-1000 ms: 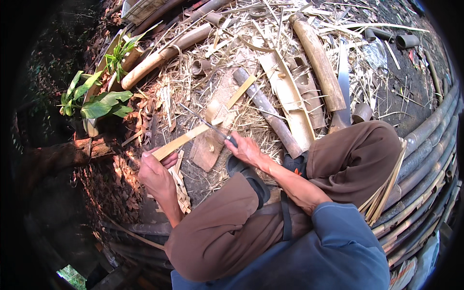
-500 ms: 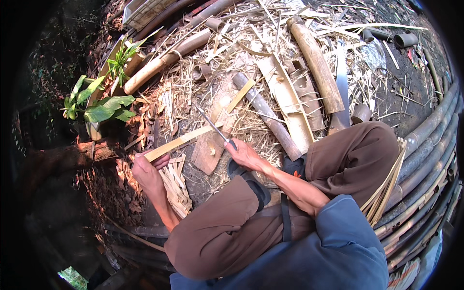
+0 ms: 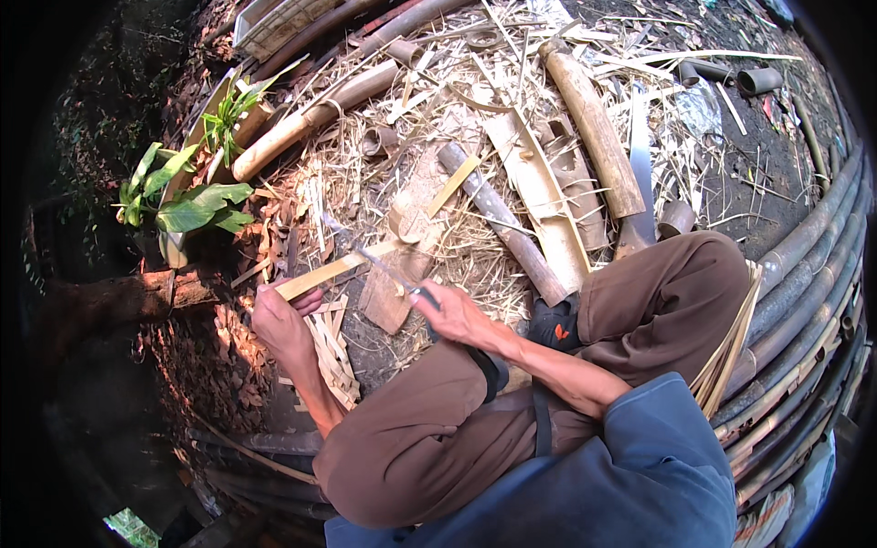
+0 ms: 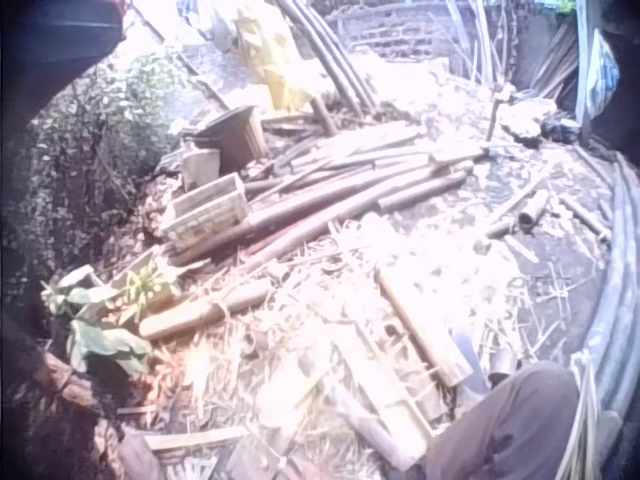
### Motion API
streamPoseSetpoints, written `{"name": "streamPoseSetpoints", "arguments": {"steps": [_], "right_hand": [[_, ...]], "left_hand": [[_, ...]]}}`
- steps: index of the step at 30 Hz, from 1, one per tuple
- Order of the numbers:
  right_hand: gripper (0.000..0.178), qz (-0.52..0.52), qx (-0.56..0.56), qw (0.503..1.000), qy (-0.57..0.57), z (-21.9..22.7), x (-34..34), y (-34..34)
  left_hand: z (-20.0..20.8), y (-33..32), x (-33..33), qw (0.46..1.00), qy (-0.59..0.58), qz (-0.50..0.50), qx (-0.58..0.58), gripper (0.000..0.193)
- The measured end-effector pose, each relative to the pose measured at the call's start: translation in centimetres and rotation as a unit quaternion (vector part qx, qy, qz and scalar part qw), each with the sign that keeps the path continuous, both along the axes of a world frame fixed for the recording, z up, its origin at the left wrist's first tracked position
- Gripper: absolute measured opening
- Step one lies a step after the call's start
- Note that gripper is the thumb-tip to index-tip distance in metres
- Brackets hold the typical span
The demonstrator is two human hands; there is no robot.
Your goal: The person sits on the ground and uses a machete to split bamboo strips into smaller pieces. They repeatedly pick up bamboo pieces, position them, and strike them with the machete to produce thin slats.
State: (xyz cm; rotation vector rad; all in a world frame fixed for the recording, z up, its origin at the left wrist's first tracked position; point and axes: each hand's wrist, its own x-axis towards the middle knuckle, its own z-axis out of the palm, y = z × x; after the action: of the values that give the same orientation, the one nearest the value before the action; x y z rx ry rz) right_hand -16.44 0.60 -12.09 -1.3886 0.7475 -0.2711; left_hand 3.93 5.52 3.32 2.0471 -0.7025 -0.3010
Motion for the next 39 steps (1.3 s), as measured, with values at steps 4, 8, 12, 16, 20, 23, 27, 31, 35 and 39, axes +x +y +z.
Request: {"name": "streamPoseSetpoints", "arguments": {"steps": [4, 8, 12, 16, 20, 23, 27, 31, 35, 39], "right_hand": [[0.037, 0.022, -0.115, 0.989, 0.091, -4.9, -2.1, -0.2], [0.036, -0.062, -0.073, 0.993, 0.075, -7.7, -3.3, 1.4], [0.041, 0.011, -0.119, 0.981, 0.155, -3.1, -3.8, 2.1], [0.049, -0.019, -0.089, 0.979, 0.181, -8.2, -5.7, 0.8], [0.050, -0.017, -0.135, 0.960, 0.246, -7.7, -6.5, 0.7], [0.051, 0.000, -0.121, 0.968, 0.220, -7.5, -6.0, 0.3], [0.048, -0.004, -0.122, 0.975, 0.183, -6.8, -5.8, 1.0], [0.045, -0.017, -0.117, 0.985, 0.127, -9.7, -7.3, 0.4], [0.046, 0.013, -0.107, 0.986, 0.127, -10.0, -7.5, 2.0], [0.046, 0.004, -0.091, 0.987, 0.134, -10.8, -8.6, 2.7]], "left_hand": [[1.3, -0.8, -1.5, 1.000, 0.017, -0.004, 0.006, 0.047], [0.0, 0.8, 0.6, 0.999, 0.025, -0.018, -0.019, 0.047], [0.5, 1.8, 0.7, 1.000, 0.026, 0.017, 0.000, 0.048], [-0.3, 2.3, 0.6, 1.000, -0.001, 0.019, -0.006, 0.047], [-4.5, 1.7, 1.4, 0.944, 0.096, 0.021, -0.315, 0.047], [-7.5, 1.4, 1.9, 0.891, 0.132, 0.087, -0.426, 0.039], [-2.1, 4.4, 1.0, 0.939, 0.032, 0.075, -0.335, 0.035], [3.3, 4.9, -1.6, 0.962, -0.252, 0.018, -0.102, 0.034], [-2.4, 16.9, -2.0, 0.936, -0.304, 0.119, 0.133, 0.032], [-10.7, 32.2, -2.7, 0.899, -0.249, 0.261, 0.247, 0.035]]}}
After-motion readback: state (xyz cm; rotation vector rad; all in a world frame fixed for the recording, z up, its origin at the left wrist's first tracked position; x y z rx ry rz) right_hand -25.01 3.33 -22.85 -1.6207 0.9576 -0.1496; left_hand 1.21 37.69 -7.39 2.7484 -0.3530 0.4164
